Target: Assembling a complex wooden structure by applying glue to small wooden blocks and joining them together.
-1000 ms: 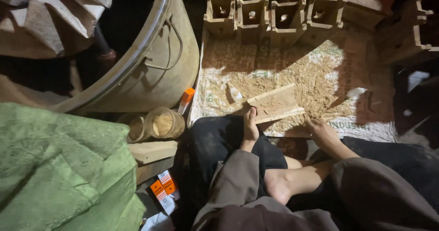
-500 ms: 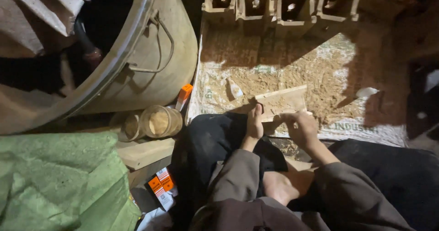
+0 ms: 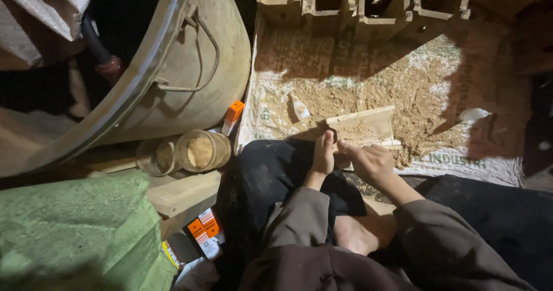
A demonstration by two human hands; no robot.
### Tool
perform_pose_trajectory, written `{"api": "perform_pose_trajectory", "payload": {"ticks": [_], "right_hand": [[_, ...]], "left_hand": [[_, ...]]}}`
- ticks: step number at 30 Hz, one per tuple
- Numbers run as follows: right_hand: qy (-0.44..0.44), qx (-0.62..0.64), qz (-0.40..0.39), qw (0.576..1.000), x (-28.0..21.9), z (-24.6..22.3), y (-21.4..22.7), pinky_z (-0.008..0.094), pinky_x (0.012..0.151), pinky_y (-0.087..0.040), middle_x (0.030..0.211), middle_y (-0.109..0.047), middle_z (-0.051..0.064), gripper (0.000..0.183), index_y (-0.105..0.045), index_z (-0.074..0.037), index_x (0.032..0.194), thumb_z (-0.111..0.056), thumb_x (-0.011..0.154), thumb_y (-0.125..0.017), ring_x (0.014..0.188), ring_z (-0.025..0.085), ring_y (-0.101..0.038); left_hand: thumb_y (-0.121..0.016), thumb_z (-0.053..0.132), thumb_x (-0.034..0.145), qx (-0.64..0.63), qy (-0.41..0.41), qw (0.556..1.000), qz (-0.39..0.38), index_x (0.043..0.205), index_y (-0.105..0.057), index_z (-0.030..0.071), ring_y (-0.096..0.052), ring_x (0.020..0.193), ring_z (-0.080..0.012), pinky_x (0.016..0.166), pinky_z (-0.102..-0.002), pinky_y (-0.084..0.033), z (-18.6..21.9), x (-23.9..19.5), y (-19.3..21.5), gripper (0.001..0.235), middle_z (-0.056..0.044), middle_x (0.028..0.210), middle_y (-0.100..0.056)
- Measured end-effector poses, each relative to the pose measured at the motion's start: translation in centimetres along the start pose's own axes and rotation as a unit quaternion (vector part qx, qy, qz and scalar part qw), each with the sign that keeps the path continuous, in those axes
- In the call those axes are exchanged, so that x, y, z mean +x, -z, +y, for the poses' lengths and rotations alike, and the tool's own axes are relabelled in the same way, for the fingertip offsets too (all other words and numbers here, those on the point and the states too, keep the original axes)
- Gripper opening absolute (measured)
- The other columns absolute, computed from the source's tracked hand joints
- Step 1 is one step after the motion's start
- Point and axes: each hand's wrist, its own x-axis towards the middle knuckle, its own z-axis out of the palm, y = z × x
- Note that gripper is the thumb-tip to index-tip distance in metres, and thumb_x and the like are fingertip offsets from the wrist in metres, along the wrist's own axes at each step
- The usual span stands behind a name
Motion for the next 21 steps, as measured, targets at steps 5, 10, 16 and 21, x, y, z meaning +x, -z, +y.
{"api": "perform_pose_trajectory", "payload": {"ticks": [5, 10, 16, 21], "right_hand": [[0.089, 0.058, -0.003, 0.994, 1.8, 1.2, -0.2, 0.038, 0.047, -0.046, 0.055, -0.051, 0.010, 0.012, -0.064, -0.002, 0.080, -0.004, 0.087, -0.054, 0.042, 0.030, -0.050], [-0.209, 0.072, -0.133, 0.966, 0.2, 6.6, 1.7, 0.057, 0.093, -0.044, 0.114, -0.063, 0.022, 0.065, -0.059, -0.007, 0.137, -0.023, 0.079, -0.082, 0.110, 0.046, -0.059], [-0.141, 0.071, -0.178, 0.971, 3.7, 4.4, 3.5, 0.060, 0.119, -0.028, 0.138, -0.063, 0.025, 0.099, -0.058, 0.001, 0.141, -0.060, 0.068, -0.086, 0.135, 0.043, -0.054], [-0.114, -0.019, -0.133, 0.984, 2.3, 5.5, 1.5, 0.054, 0.120, -0.032, 0.135, -0.069, 0.013, 0.072, -0.065, -0.008, 0.135, -0.052, 0.081, -0.081, 0.132, 0.032, -0.061]], "left_hand": [[-0.021, 0.063, 0.109, -0.023, 0.018, 1.000, 0.002, 0.080, -0.052, 0.017, -0.048, 0.068, -0.0114, 0.069, -0.023, -0.040, 4.3, 0.6, -0.2, 0.062, 0.003, 0.074, -0.048], [-0.023, 0.069, 0.106, 0.033, 0.028, 0.999, 0.004, 0.078, -0.049, 0.017, -0.047, 0.068, -0.0149, 0.066, -0.028, -0.039, -0.3, 0.8, 1.0, 0.064, 0.001, 0.075, -0.044], [-0.019, 0.067, 0.108, 0.037, 0.030, 0.999, -0.017, 0.079, -0.051, 0.013, -0.049, 0.072, -0.0176, 0.074, -0.030, -0.044, -1.2, 1.0, 0.9, 0.069, -0.003, 0.076, -0.046], [-0.019, 0.073, 0.105, 0.045, 0.079, 0.996, -0.017, 0.128, -0.055, -0.014, -0.053, 0.126, -0.0457, 0.107, -0.057, -0.041, -1.0, 1.1, 0.7, 0.096, -0.040, 0.129, -0.054]]}}
